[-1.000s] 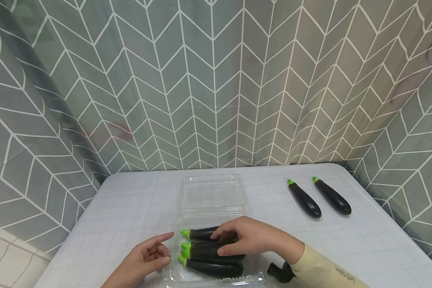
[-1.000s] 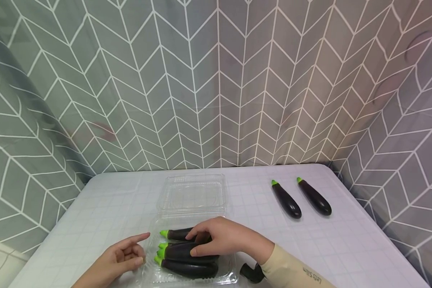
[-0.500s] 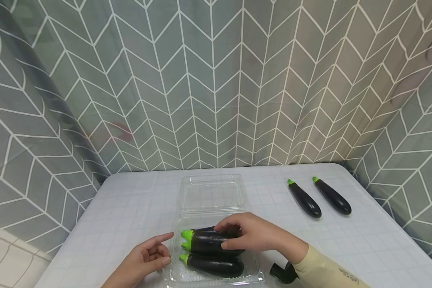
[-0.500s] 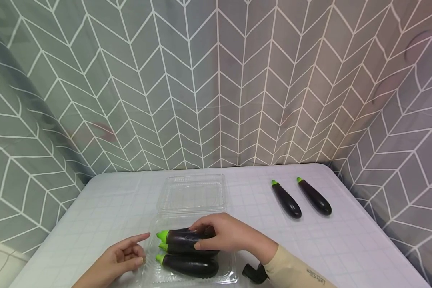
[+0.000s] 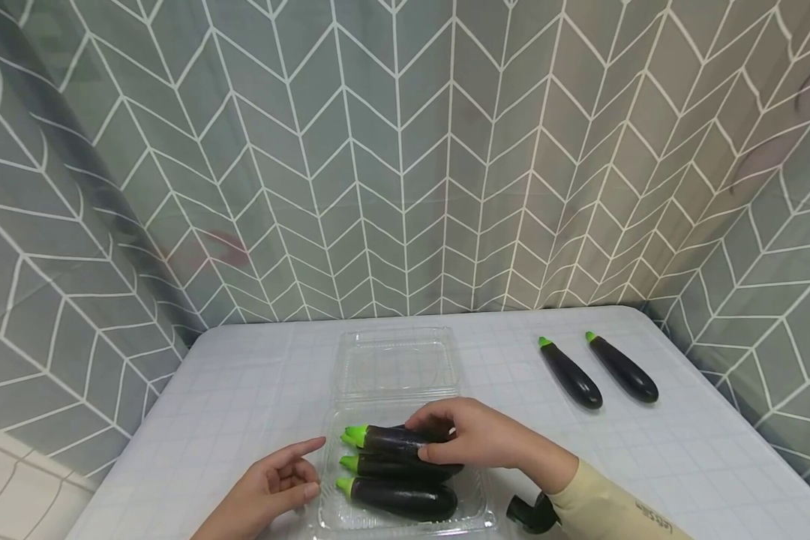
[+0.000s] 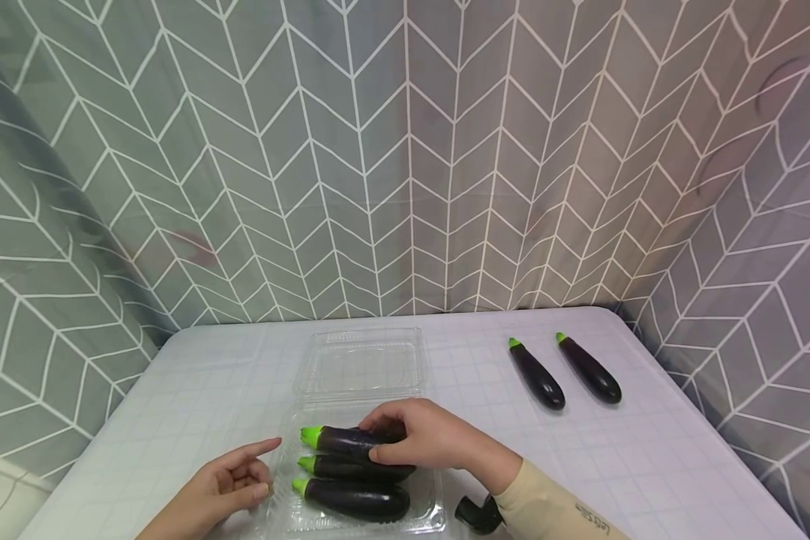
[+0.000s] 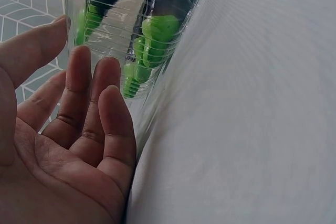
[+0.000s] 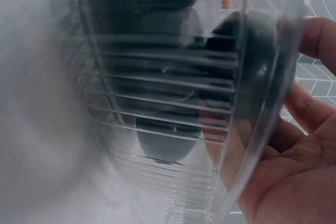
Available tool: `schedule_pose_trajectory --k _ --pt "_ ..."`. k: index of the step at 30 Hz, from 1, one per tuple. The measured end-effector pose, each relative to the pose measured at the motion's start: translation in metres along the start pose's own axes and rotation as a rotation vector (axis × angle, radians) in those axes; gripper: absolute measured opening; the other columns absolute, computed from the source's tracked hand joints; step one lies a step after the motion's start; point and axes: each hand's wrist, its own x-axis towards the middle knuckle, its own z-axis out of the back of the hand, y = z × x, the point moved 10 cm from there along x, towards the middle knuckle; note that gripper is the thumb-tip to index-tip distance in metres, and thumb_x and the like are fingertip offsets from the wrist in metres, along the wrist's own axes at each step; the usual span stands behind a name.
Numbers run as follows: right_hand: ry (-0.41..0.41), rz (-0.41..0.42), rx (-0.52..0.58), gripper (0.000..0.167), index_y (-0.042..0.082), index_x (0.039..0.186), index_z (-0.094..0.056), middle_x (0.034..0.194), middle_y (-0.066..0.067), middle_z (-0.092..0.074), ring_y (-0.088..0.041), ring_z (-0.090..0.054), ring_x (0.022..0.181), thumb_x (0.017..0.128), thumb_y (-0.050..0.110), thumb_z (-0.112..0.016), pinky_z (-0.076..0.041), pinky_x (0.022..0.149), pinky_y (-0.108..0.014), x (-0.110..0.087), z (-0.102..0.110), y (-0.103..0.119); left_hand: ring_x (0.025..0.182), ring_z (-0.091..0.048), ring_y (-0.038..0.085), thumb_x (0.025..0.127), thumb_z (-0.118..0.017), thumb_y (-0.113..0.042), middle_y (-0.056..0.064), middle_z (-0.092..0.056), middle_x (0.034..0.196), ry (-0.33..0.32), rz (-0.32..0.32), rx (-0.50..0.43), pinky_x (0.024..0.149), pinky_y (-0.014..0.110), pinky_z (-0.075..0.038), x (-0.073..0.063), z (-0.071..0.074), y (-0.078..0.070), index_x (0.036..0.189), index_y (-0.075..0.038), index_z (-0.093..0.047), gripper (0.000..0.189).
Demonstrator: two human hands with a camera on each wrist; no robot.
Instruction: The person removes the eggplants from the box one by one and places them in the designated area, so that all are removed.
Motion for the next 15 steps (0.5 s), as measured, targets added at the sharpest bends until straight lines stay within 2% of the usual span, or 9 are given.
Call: schedule_pose_trajectory --k 6,12,15 --pt "-0.011 0.002 0.013 0.042 0.025 0.129 -0.061 0.105 0.009 -0.066 -0.009 -0.063 0.097 0.089 0.021 -0.073 -0.051 0.080 -0.031 0.0003 0.0022 0.0001 0.084 -0.061 0.017 0.095 -0.068 -0.014 0.017 -0.063 0.103 0.012 -0.015 0.007 0.074 0.028 -0.053 -0.0011 -0.0011 -0.0017 0.149 0.004 -0.036 0.065" --pt "-0.039 -0.013 0.111 0.044 0.023 0.130 -0.060 0.106 0.000 -0.064 -0.018 -0.065 0.092 0.089 0.019 -0.073 -0.053 0.071 -0.030 -0.0020 0.0055 0.0011 0.083 -0.061 0.015 0.095 -0.067 -0.013 0.017 -0.062 0.103 0.024 -0.034 0.015 0.074 0.028 -0.053 -0.0015 -0.0022 -0.0039 0.149 0.006 -0.036 0.065" --pt "-0.064 -0.025 0.131 0.043 0.024 0.130 -0.061 0.107 -0.003 -0.064 -0.020 -0.066 0.092 0.089 0.022 -0.074 -0.054 0.070 -0.031 -0.0040 0.0095 -0.0005 0.083 -0.061 0.015 0.095 -0.067 -0.012 0.017 -0.062 0.103 0.031 -0.041 0.017 0.074 0.028 -0.053 -0.0016 -0.0029 -0.0043 0.149 0.006 -0.035 0.065"
